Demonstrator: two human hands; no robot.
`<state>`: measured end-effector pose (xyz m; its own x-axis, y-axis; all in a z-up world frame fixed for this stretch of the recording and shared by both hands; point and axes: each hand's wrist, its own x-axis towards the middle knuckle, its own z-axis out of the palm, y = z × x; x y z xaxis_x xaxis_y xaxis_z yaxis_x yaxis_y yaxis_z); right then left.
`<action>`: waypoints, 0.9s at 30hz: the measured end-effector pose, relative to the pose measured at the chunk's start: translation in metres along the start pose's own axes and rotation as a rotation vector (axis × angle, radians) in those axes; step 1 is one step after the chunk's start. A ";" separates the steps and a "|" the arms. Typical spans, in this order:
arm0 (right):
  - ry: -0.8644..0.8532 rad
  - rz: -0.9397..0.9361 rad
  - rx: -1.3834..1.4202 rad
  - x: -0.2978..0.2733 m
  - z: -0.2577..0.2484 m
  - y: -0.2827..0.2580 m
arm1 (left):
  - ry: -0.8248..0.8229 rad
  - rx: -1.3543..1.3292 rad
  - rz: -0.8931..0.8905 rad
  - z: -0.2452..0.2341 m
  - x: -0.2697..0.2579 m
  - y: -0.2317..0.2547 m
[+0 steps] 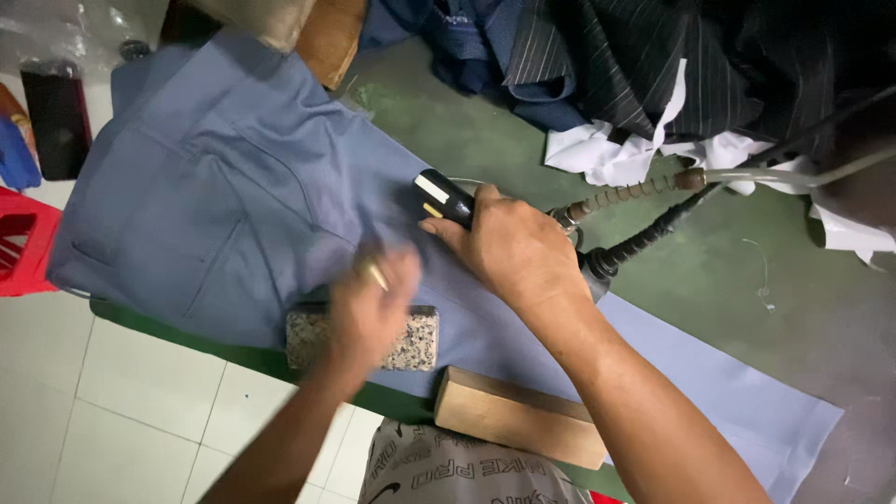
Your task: The person irons a pair of light blue trousers on a green ironing board. They use a steam iron and a wooden pressing block to smooth the fabric, focusing on the leg seams and creases.
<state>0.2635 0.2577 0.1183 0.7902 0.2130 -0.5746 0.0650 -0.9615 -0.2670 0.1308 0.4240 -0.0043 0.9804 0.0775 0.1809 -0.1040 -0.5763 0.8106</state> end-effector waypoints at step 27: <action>0.095 -0.065 0.353 0.008 0.054 0.033 | 0.583 -0.899 -1.073 -0.046 -0.061 0.121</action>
<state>0.2391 0.2374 0.0628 0.8452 0.2391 -0.4779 -0.0839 -0.8238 -0.5606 0.0509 0.3868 0.1084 0.4768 0.5512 -0.6847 0.3195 0.6170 0.7192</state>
